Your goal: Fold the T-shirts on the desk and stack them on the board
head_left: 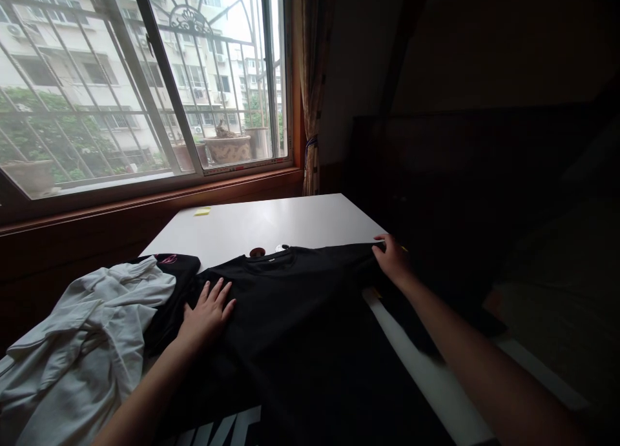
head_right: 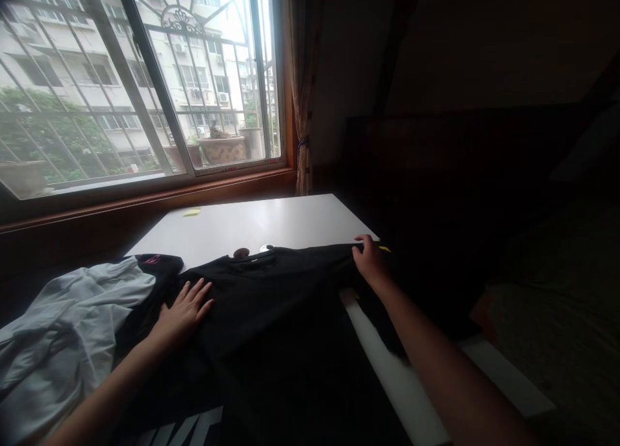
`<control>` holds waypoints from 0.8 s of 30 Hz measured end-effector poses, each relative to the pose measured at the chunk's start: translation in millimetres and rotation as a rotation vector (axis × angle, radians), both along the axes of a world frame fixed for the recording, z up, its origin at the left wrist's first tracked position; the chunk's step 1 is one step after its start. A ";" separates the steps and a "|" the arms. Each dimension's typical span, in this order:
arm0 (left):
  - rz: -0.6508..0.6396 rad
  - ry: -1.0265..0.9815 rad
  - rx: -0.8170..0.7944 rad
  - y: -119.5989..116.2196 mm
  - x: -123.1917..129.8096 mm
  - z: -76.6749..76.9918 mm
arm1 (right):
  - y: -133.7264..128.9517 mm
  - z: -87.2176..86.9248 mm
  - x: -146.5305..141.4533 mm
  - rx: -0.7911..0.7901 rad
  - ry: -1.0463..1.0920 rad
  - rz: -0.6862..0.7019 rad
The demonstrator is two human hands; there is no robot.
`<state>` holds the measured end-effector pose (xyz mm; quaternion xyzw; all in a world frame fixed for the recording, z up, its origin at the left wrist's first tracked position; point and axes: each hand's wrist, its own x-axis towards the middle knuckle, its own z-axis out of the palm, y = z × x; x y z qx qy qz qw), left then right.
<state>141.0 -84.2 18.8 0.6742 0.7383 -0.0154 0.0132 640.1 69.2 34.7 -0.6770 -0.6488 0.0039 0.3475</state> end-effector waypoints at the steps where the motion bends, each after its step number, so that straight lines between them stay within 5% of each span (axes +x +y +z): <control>1: -0.005 0.001 -0.003 -0.7 1.5 -0.3 | -0.4 0.1 5.4 -0.020 -0.017 -0.017; 9: -0.072 0.086 0.034 3.9 16.3 8.6 | -22.4 -1.4 8.2 -0.041 -0.226 -0.105; 13: -0.145 0.097 0.108 21.0 28.8 8.8 | -29.3 2.4 -30.1 0.037 -0.396 0.088; 18: -0.066 0.055 0.098 41.0 37.3 -5.6 | -25.9 -12.6 -68.8 -0.185 -0.468 0.283; 24: -0.039 0.023 0.097 43.2 21.3 -8.0 | -10.4 -32.4 -51.4 -0.302 -0.466 0.244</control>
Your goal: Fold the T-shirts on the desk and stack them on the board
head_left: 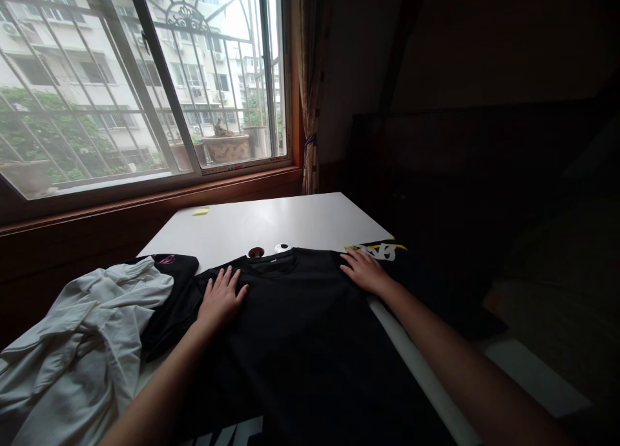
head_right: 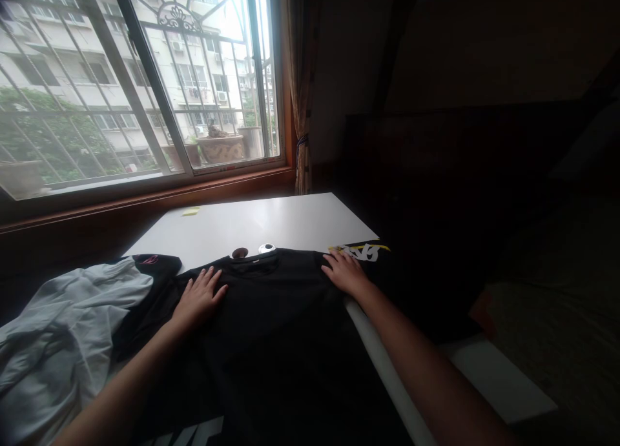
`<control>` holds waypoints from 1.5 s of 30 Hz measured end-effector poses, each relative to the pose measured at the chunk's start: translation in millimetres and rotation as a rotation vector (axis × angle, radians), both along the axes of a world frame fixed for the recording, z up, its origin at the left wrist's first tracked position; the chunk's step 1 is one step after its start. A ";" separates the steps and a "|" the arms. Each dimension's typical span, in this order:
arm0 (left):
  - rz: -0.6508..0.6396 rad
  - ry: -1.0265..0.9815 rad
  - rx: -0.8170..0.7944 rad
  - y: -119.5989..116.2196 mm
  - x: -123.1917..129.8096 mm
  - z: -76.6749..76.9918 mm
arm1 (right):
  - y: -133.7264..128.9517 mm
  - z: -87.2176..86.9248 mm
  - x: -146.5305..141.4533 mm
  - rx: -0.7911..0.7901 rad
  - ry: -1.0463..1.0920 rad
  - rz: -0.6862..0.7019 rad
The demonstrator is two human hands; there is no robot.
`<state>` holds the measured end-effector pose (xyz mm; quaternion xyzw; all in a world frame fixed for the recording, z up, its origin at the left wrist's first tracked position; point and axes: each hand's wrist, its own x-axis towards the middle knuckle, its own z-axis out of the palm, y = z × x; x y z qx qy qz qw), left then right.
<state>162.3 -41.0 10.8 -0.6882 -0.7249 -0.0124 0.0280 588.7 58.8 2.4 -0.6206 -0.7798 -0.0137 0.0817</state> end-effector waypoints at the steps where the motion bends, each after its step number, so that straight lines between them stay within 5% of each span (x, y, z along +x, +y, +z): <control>1: -0.002 -0.005 -0.002 -0.3 -2.4 0.7 | 2.5 -0.2 4.7 0.003 0.003 -0.013; 8: -0.021 -0.026 -0.003 -0.9 -3.7 2.5 | 14.1 12.1 27.6 0.077 0.053 -0.187; 11: -0.020 -0.035 0.006 -2.6 -2.6 3.2 | 18.1 20.9 39.2 -0.030 0.154 -0.226; 18: -0.037 -0.019 0.124 -10.0 -2.4 2.2 | 14.8 50.1 65.2 -0.240 0.373 -0.097; 22: -0.047 0.013 0.130 -17.7 0.1 2.0 | -1.1 69.0 71.8 -0.340 0.748 -0.063; 28: -0.070 0.003 0.059 -18.9 5.3 3.3 | -7.2 92.5 74.0 -0.087 0.998 -0.028; 33: -0.080 -0.011 0.019 -3.2 16.9 2.9 | 3.3 98.1 84.7 0.084 0.896 -0.124; 41: -0.091 -0.024 0.008 4.1 39.9 0.8 | 11.3 76.6 113.2 0.202 0.380 -0.338; 45: -0.093 -0.027 0.005 4.2 40.7 1.4 | 2.7 65.9 84.0 0.250 0.130 -0.206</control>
